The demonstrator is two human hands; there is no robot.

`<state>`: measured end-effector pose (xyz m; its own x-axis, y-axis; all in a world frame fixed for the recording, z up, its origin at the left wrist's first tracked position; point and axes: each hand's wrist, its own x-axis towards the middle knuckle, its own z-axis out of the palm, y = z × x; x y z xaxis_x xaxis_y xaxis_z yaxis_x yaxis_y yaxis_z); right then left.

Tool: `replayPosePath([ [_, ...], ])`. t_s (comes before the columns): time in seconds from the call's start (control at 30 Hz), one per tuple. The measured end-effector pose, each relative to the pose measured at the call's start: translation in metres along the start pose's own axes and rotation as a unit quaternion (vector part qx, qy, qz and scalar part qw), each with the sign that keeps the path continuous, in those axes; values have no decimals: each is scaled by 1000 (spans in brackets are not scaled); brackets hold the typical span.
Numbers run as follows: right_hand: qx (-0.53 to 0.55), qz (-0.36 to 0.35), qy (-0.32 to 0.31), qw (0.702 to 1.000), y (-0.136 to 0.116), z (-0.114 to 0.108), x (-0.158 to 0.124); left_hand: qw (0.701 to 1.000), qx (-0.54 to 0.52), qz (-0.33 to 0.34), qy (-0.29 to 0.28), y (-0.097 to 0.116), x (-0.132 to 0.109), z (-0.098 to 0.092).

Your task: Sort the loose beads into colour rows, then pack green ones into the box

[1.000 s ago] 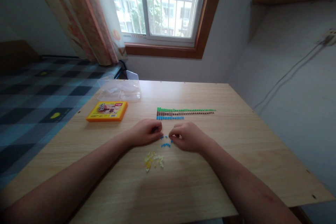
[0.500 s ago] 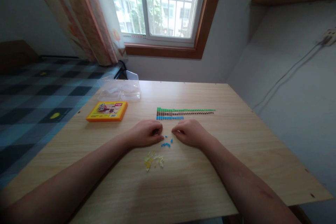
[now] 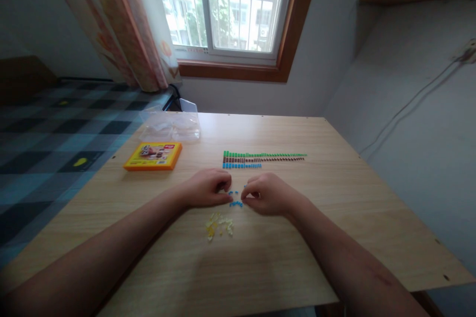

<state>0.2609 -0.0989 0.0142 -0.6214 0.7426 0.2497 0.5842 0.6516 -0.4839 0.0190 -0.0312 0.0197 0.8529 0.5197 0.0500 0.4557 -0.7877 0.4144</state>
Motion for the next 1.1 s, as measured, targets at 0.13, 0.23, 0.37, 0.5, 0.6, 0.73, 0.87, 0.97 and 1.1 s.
replayPosePath([
  [0.13,-1,0,-12,1000,0,-2,-1,1000,3,10,2,1,0,0],
  [0.23,1,18,-1,1000,3,-6,-3,1000,7,13,-1,0,0,0],
  [0.37,19,15,-16,1000,1,-9,-5,1000,0,-5,-2,0,0,0],
  [0.5,31,-4,-41,999,-5,-8,-3,1000,-12,-10,1,-1,-1,0],
  [0.6,34,-3,-56,998,-8,-6,-2,1000,-18,-12,3,-1,-1,0],
  [0.73,40,4,-67,997,-7,-7,-3,1000,-18,-10,5,-2,-1,0],
  [0.87,8,27,-60,998,1,-14,-5,1000,-23,-10,4,-1,0,-1],
  [0.97,-36,49,-23,998,11,-16,-6,1000,-22,-15,-1,-1,0,-1],
  [1.1,-54,40,31,997,18,-12,-6,1000,-14,-14,1,-2,0,0],
])
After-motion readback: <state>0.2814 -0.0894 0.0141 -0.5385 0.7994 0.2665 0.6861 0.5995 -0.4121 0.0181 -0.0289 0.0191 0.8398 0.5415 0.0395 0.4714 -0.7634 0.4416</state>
